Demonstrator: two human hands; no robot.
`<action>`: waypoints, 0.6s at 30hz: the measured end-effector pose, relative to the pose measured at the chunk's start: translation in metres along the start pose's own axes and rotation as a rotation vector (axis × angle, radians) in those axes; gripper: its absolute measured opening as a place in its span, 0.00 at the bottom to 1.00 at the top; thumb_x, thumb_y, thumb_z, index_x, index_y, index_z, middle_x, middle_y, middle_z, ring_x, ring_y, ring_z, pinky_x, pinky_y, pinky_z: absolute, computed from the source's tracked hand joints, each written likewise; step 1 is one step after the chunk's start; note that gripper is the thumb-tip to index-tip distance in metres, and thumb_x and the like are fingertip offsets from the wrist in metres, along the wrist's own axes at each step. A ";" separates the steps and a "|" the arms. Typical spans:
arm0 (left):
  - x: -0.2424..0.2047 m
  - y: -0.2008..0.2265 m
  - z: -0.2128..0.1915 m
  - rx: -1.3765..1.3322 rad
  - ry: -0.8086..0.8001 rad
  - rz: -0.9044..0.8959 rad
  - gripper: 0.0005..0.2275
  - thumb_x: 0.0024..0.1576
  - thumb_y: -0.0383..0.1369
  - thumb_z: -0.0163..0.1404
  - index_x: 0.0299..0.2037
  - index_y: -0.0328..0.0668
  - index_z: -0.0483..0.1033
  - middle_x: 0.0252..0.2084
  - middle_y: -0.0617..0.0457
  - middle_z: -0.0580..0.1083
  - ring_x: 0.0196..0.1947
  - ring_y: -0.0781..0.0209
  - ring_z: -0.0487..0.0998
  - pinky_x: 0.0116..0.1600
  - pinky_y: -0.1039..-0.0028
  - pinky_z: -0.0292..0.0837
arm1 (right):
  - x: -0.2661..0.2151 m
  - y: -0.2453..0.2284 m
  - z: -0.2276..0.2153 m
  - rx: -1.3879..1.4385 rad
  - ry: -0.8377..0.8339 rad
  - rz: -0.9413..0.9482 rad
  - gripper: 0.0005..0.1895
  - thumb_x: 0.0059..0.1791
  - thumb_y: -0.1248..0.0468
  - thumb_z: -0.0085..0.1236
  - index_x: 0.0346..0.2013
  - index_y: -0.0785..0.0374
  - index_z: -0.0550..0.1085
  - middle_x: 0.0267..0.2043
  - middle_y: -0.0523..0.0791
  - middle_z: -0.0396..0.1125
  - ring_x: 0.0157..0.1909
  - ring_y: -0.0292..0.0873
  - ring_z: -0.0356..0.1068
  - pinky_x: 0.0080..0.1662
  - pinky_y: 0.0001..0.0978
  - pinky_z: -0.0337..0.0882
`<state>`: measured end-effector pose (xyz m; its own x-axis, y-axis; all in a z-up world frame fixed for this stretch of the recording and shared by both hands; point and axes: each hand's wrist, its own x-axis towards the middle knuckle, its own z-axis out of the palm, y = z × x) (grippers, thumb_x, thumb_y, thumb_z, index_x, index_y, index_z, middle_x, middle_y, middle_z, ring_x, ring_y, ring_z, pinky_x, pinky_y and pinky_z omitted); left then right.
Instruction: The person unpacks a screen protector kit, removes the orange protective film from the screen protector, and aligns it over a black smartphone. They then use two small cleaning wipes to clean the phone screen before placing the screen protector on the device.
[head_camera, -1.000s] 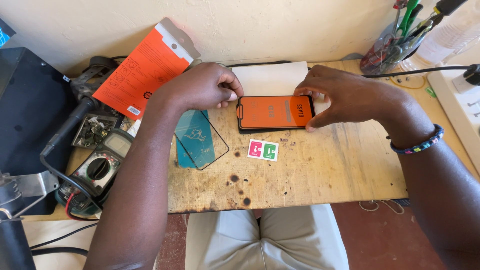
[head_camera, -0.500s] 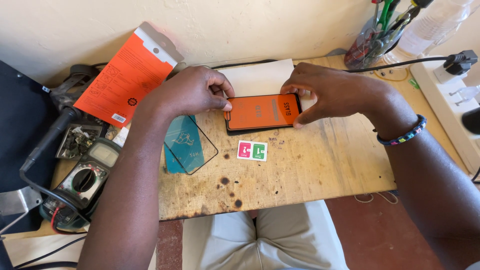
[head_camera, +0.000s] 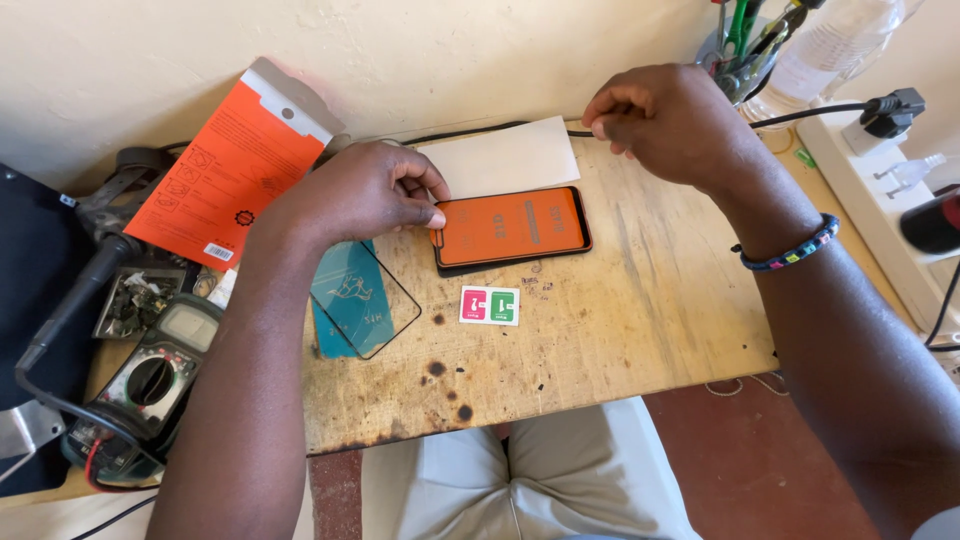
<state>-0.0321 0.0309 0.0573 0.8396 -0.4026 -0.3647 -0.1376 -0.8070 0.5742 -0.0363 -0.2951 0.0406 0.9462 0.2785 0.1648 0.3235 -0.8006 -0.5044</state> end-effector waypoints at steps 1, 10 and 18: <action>-0.001 0.001 0.000 -0.005 -0.002 -0.014 0.09 0.57 0.36 0.64 0.47 0.53 0.87 0.42 0.60 0.84 0.42 0.70 0.82 0.47 0.73 0.72 | 0.000 -0.002 -0.001 0.029 0.030 0.057 0.08 0.57 0.68 0.58 0.42 0.61 0.84 0.30 0.44 0.75 0.31 0.37 0.73 0.38 0.32 0.71; 0.004 -0.003 0.001 -0.004 0.004 -0.007 0.09 0.56 0.35 0.65 0.46 0.53 0.87 0.40 0.62 0.85 0.41 0.71 0.81 0.46 0.74 0.71 | -0.001 -0.009 -0.002 0.097 0.070 0.158 0.08 0.55 0.68 0.56 0.41 0.62 0.84 0.28 0.44 0.74 0.29 0.36 0.72 0.36 0.30 0.72; -0.001 0.001 -0.001 -0.003 -0.002 -0.033 0.09 0.57 0.36 0.64 0.46 0.53 0.87 0.41 0.61 0.83 0.40 0.70 0.80 0.45 0.73 0.70 | 0.000 -0.009 0.001 0.065 0.058 0.147 0.08 0.54 0.68 0.57 0.39 0.61 0.84 0.27 0.44 0.75 0.30 0.35 0.73 0.37 0.30 0.71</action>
